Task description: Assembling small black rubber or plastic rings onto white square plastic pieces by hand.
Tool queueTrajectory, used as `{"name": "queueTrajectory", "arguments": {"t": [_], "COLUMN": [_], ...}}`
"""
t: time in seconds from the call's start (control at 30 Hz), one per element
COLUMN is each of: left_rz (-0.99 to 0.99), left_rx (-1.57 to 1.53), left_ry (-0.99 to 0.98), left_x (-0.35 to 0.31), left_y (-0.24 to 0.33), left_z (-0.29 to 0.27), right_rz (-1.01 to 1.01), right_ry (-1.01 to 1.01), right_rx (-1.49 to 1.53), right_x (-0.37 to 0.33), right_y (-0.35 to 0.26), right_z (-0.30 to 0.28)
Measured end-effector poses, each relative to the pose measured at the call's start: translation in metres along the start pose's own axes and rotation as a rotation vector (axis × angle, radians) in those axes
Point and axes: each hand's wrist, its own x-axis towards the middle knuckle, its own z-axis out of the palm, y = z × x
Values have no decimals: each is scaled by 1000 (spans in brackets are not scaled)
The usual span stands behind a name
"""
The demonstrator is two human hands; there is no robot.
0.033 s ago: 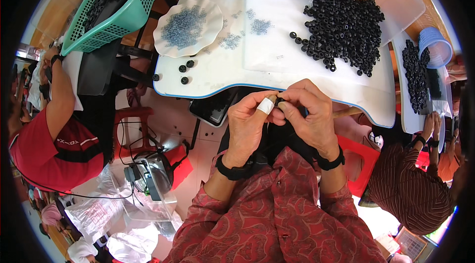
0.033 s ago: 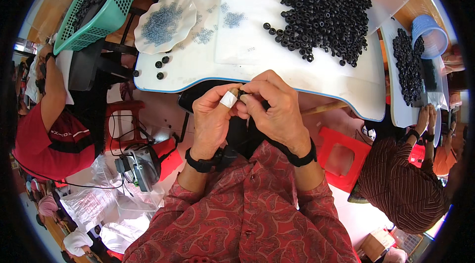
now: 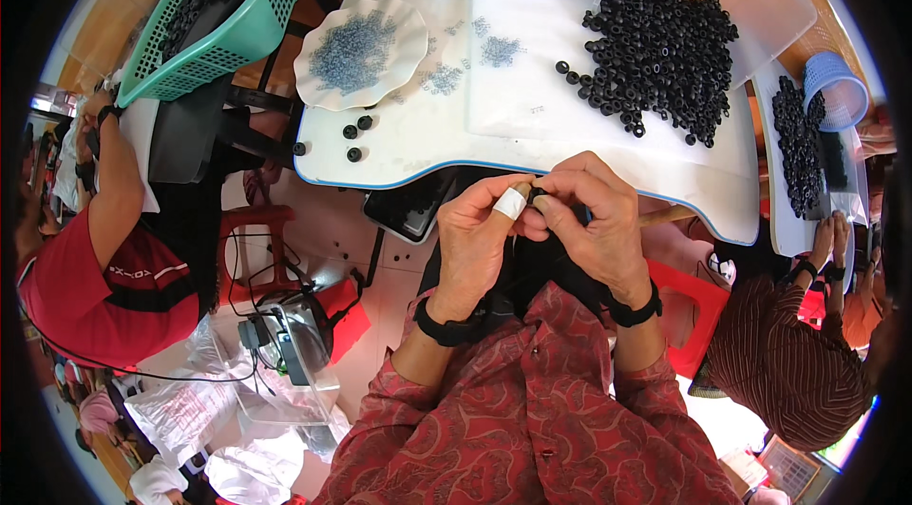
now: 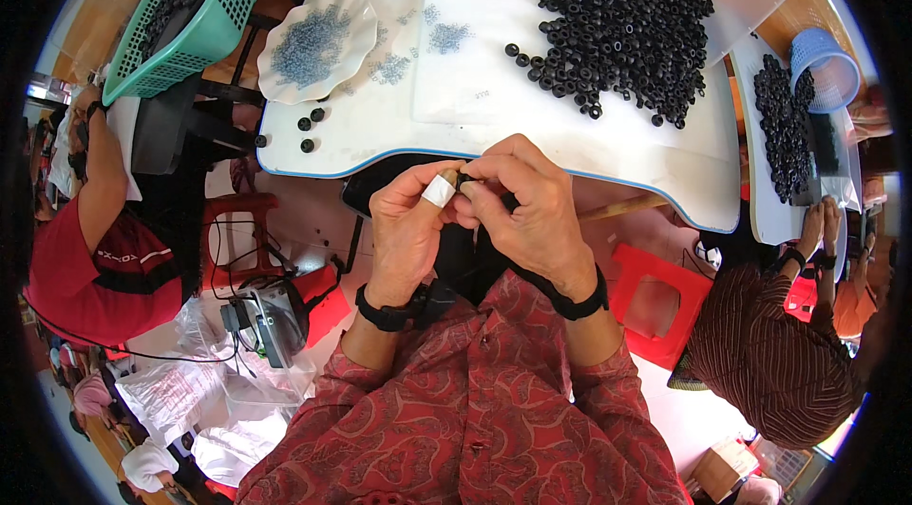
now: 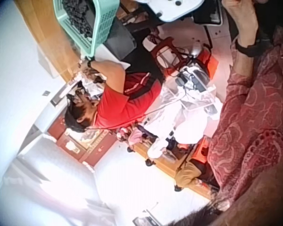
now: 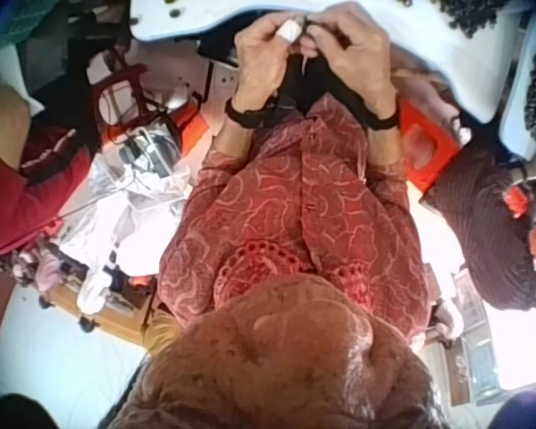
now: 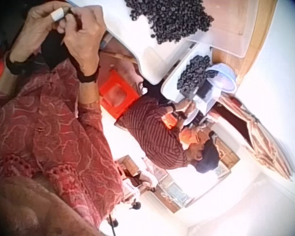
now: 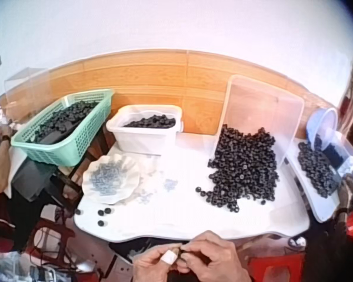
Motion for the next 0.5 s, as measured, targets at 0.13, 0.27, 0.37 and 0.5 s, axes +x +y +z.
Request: {"name": "queueTrajectory", "arguments": {"t": [0.13, 0.27, 0.37, 0.5], "left_rz": [-27, -50, -53, -65], "left_rx": [33, 36, 45, 74], "left_ry": [26, 46, 46, 17], "left_x": [-1, -1, -1, 0], "left_y": [2, 4, 6, 6], "left_z": [4, 6, 7, 5], "right_rz": [14, -5, 1, 26], "right_ry": [-13, -13, -15, -26], "right_rx": [13, -45, -50, -22], "right_x": [-1, -1, -1, -2], "right_y": [0, -1, -2, -2], "right_z": [1, 4, 3, 3]}}
